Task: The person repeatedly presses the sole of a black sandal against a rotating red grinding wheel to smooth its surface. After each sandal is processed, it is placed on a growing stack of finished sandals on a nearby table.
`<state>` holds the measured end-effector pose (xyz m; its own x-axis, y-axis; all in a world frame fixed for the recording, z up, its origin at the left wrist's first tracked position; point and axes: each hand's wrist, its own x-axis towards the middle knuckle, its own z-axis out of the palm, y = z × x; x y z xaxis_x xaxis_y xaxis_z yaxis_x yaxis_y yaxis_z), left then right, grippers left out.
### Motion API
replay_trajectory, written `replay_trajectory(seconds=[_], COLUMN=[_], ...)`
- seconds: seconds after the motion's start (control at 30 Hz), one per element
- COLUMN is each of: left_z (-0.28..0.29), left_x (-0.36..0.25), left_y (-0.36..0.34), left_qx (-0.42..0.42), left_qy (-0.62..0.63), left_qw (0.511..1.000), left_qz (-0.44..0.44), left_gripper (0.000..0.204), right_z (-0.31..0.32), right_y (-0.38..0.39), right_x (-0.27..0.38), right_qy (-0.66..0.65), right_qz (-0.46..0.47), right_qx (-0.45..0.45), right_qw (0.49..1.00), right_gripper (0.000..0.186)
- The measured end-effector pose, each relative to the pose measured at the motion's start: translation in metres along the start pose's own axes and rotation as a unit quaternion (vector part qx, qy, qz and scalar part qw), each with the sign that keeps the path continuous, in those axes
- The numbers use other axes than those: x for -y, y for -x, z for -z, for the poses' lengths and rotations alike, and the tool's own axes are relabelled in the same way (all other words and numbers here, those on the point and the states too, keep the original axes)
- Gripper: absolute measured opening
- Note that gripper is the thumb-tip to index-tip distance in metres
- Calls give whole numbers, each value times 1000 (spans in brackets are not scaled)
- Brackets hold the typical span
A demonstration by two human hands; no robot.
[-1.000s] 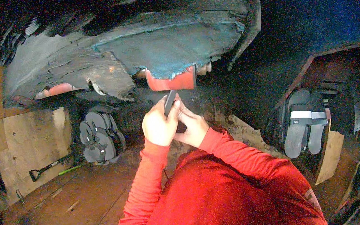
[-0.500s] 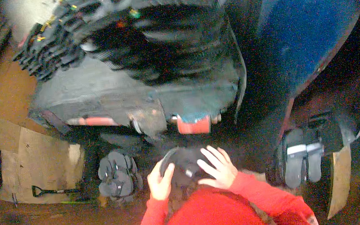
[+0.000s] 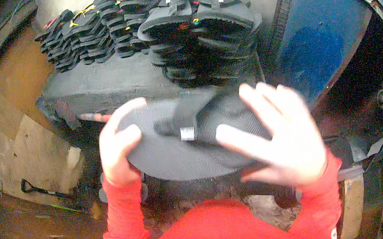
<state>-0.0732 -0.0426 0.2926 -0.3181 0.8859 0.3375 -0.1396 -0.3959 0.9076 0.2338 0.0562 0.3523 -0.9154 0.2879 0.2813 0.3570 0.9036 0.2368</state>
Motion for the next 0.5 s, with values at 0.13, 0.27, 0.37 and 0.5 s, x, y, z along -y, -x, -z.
replay_trajectory(seconds=[0.13, 0.27, 0.37, 0.5], left_z=[-5, 45, 108, 220], left_x=[-18, -17, -4, 9], left_y=[-43, -56, -28, 55], left_qx=[-18, 89, 36, -204], left_qy=[178, 294, 228, -14], left_qw=[983, 948, 971, 978], left_qz=[-29, -78, -59, -47], left_gripper=[50, 61, 49, 37], right_z=[28, 52, 50, -1], right_y=[-55, -117, -132, -202], right_x=[-42, -103, -133, -179], right_qy=[63, 64, -24, 7], right_qz=[48, 8, -31, -40], right_qx=[-127, -213, -174, 27], right_qw=[989, 975, 984, 999], right_gripper=[83, 68, 46, 47])
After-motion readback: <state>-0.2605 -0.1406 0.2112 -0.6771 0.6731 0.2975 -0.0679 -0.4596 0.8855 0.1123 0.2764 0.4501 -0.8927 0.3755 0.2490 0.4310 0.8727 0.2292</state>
